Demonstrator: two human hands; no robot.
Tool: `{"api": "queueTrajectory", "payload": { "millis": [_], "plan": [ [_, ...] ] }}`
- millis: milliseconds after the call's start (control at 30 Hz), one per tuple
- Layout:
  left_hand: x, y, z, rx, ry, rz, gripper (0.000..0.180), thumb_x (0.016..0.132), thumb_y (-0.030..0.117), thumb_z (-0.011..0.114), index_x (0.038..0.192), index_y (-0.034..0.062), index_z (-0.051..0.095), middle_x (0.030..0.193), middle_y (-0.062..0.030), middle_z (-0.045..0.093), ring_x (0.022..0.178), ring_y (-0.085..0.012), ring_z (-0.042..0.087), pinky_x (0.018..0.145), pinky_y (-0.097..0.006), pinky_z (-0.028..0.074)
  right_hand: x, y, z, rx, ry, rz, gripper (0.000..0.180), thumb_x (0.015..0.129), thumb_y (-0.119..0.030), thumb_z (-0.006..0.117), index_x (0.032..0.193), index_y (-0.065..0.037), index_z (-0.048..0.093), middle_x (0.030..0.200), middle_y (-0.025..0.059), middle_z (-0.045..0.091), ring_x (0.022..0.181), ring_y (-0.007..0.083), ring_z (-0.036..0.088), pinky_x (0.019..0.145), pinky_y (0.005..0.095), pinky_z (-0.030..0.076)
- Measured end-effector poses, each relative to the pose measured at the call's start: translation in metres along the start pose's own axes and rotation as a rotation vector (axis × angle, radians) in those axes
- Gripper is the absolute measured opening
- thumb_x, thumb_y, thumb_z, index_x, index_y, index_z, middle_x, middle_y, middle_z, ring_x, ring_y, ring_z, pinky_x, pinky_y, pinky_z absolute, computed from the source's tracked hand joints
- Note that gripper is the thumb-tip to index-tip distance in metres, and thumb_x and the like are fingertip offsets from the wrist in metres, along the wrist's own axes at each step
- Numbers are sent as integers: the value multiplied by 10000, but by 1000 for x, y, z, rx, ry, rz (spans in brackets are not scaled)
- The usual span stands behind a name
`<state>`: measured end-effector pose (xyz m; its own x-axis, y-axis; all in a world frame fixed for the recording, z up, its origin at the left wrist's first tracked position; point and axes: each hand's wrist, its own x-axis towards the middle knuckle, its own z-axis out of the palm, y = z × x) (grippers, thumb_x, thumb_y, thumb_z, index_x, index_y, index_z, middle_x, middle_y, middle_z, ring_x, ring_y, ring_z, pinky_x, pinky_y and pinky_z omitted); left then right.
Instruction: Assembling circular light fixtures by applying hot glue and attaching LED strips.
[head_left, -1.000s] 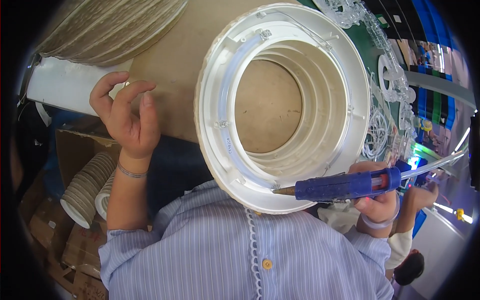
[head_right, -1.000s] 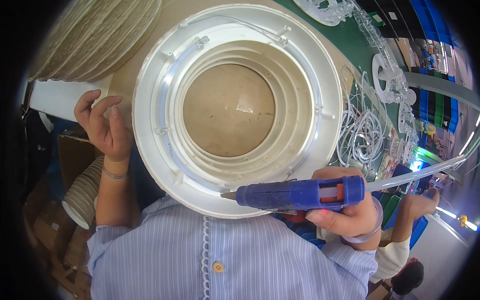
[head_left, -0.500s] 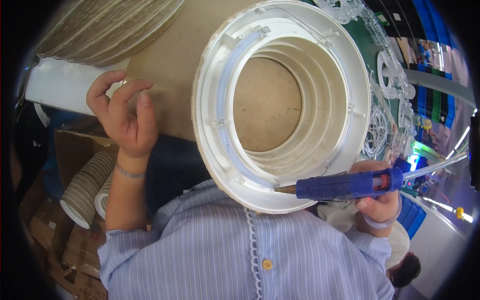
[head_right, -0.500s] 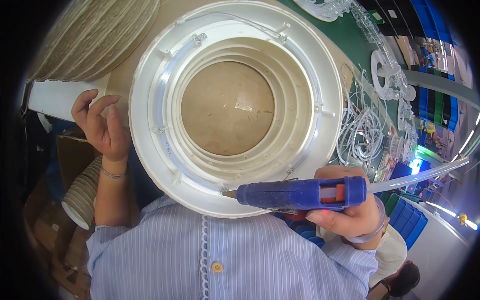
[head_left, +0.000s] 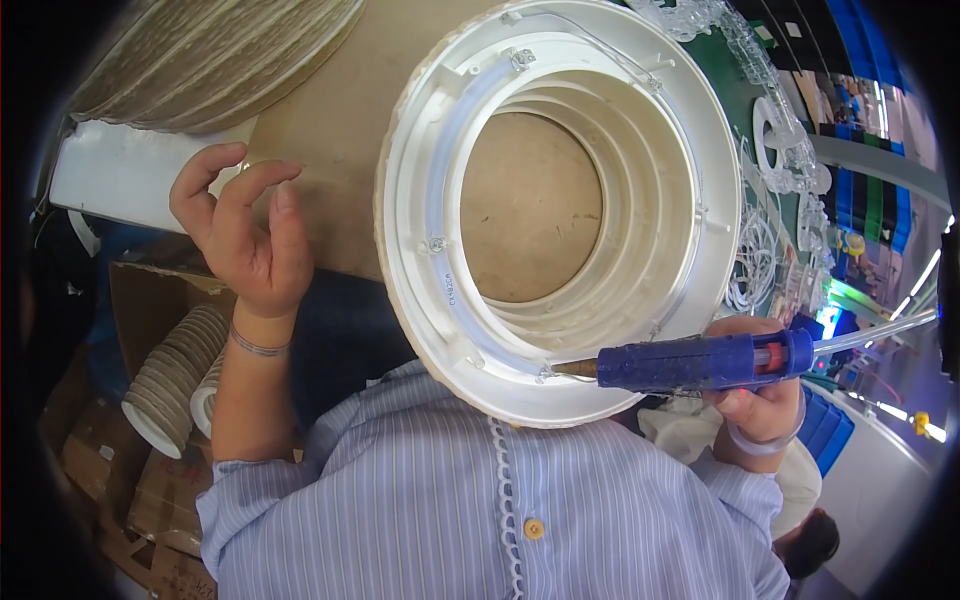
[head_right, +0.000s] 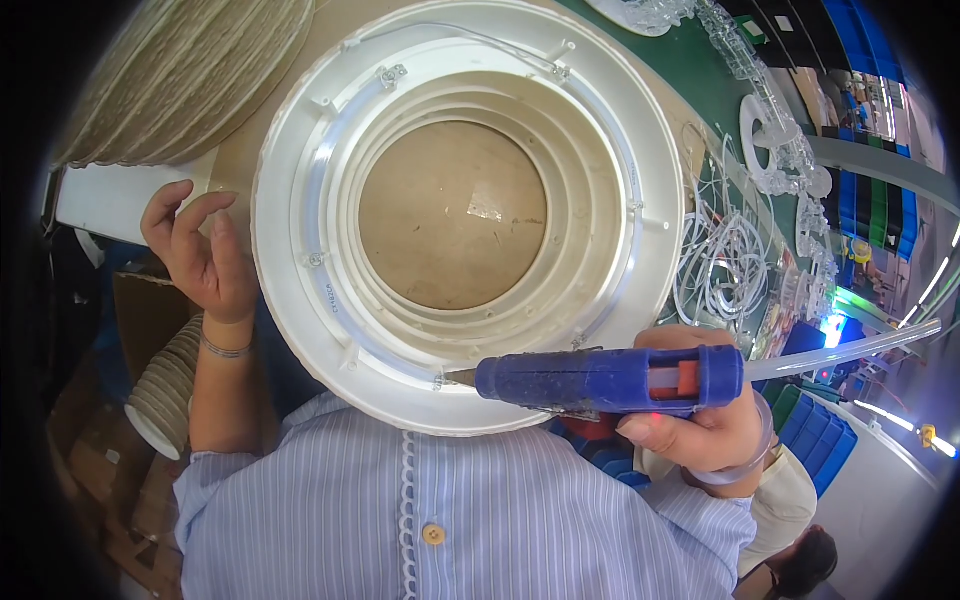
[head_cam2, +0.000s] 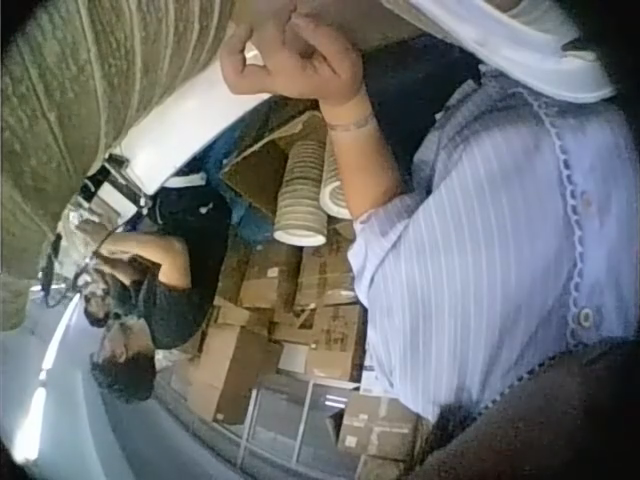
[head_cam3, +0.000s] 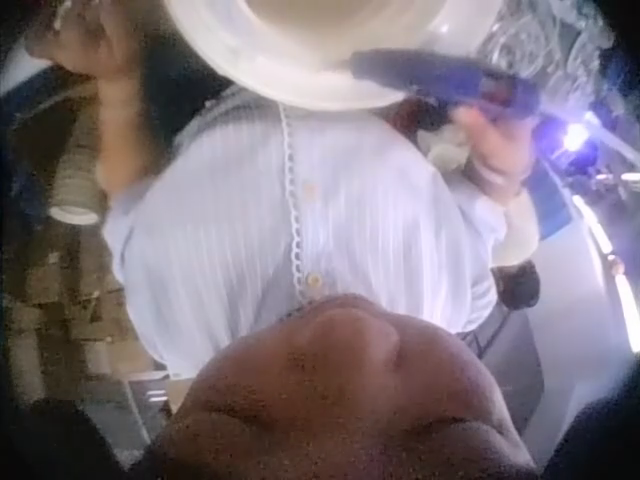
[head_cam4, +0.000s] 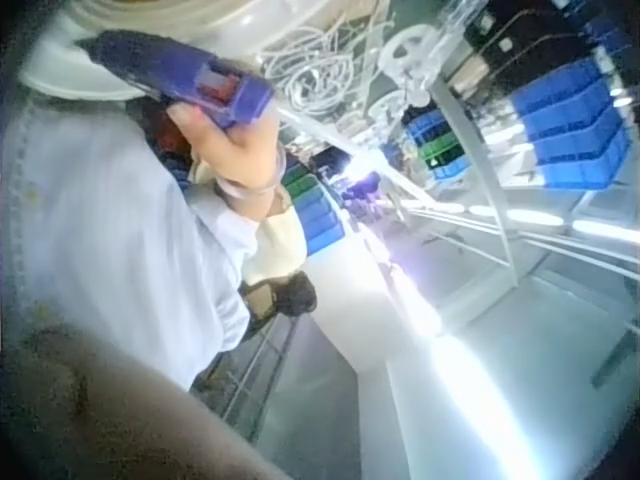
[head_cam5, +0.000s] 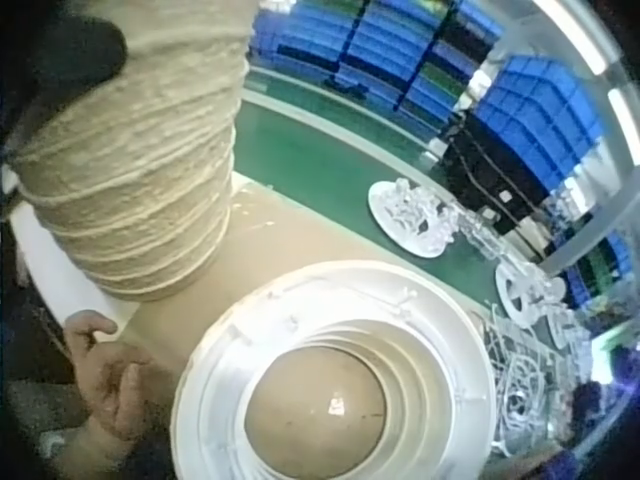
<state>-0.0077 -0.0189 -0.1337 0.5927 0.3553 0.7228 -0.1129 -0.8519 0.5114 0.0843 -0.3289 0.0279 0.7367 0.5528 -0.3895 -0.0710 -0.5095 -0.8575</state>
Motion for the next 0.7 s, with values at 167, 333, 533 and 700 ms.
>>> {"api": "queueTrajectory", "payload": {
  "millis": [167,333,533,700],
  "plan": [
    [1,2,1,-3,28,-2,117,708,93,522,792,52,592,976,-119,417,930,-224,393,803,-298,321,-3,3,1,-15,79,-44,384,559,-313,716,685,15,562,664,73,516,540,127,481,495,236,354],
    [1,4,1,16,19,-4,116,709,94,522,794,56,592,975,-117,416,935,-224,394,805,-298,321,-5,1,0,19,56,33,383,565,-314,715,681,13,554,685,76,519,589,140,491,535,247,364],
    [2,2,0,13,14,-13,115,710,94,520,793,60,591,980,-114,410,940,-223,393,809,-300,319,1,-6,-2,-28,-46,63,395,564,-326,717,690,11,553,700,84,525,595,151,491,557,258,365],
    [2,-1,0,6,11,-9,117,707,90,520,795,60,591,981,-115,408,942,-224,391,811,-301,318,-2,-13,-1,-159,-38,44,418,572,-355,710,701,11,552,733,102,530,636,174,498,575,277,366]
  ]
}}
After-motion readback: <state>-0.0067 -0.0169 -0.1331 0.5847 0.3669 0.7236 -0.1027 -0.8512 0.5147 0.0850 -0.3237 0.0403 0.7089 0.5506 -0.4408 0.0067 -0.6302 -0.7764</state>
